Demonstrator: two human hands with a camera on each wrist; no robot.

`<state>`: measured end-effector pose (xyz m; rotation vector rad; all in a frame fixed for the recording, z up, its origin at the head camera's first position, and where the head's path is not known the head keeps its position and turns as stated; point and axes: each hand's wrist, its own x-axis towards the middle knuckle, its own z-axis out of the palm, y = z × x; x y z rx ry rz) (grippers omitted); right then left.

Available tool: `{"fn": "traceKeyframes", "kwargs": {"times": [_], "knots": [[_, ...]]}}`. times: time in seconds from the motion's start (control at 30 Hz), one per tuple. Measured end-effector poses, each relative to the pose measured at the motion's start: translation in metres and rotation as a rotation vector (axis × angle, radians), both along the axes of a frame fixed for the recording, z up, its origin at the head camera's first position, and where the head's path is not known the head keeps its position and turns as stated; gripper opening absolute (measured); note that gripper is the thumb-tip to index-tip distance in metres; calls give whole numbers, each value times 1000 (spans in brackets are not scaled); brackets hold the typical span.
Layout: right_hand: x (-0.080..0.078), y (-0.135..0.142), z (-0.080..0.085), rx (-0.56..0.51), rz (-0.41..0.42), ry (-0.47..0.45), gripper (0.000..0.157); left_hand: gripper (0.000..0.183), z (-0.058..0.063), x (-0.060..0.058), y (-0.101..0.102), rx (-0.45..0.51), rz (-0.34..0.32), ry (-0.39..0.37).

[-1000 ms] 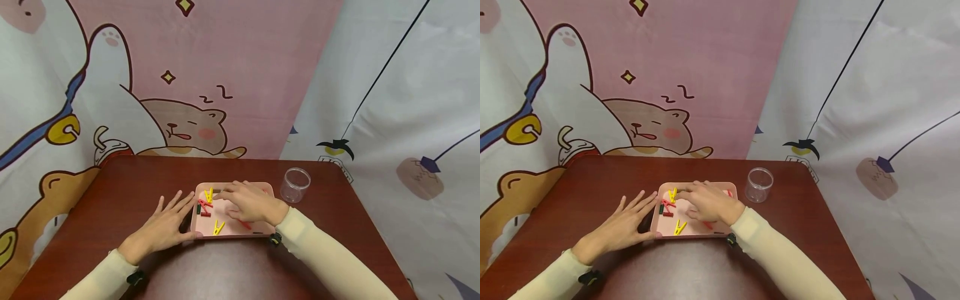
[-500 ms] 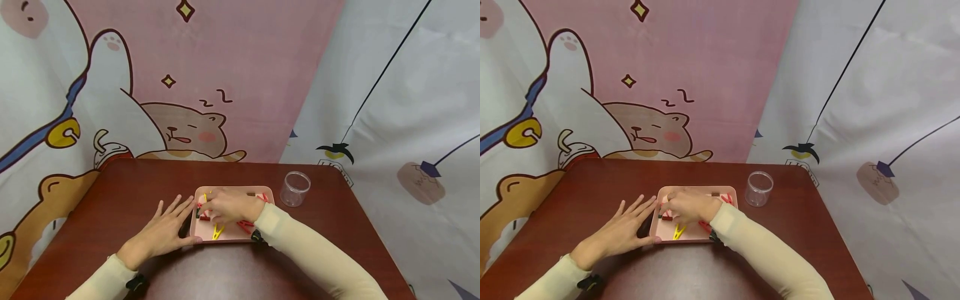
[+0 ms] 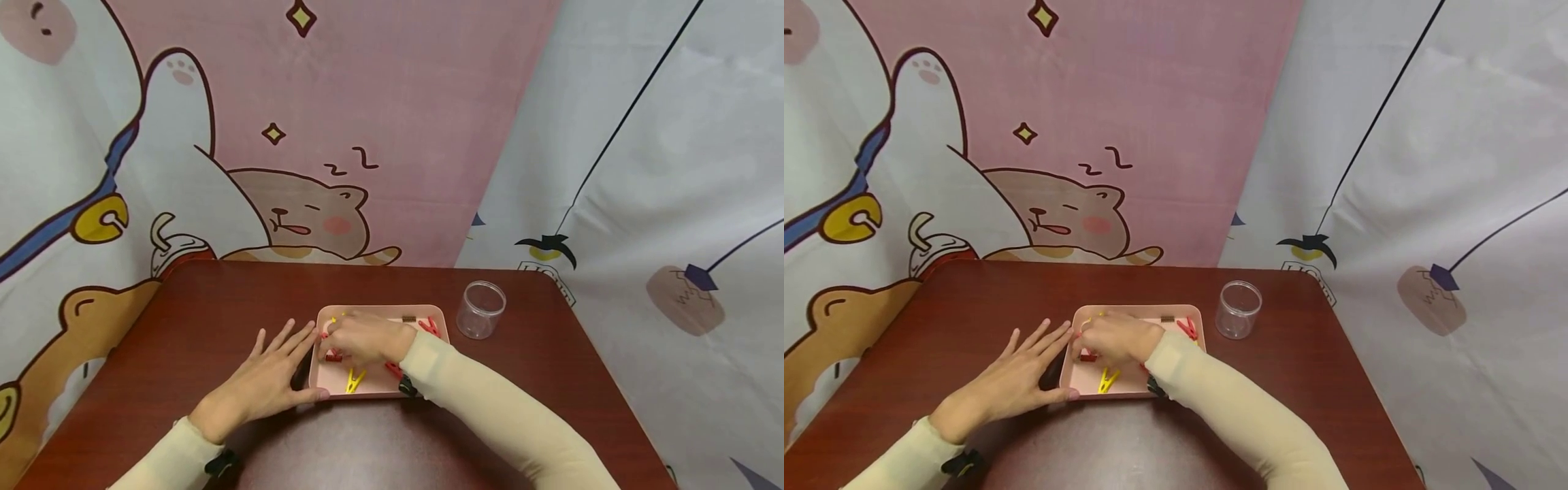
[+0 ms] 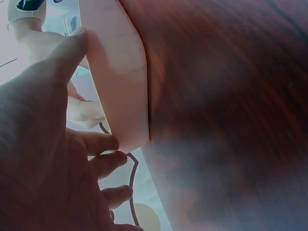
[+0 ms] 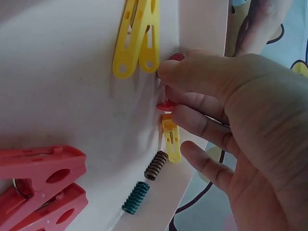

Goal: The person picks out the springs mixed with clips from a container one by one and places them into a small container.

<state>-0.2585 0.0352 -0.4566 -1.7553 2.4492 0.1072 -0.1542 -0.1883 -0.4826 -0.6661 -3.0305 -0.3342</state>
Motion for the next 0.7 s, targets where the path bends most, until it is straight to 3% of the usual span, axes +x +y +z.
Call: {"fn": "traceKeyframes", "kwargs": {"times": [0.27,0.5,0.7], "knots": [[0,-4,-1,16,16,-24,43,111,0,1,0,0,1,-12],[-2,-7,-4,23,-31,-40,32,110,2,1,0,15,8,-25],[-1,-8,-3,42,-68,-23,36,109,2,1,1,3,9,-15]]}}
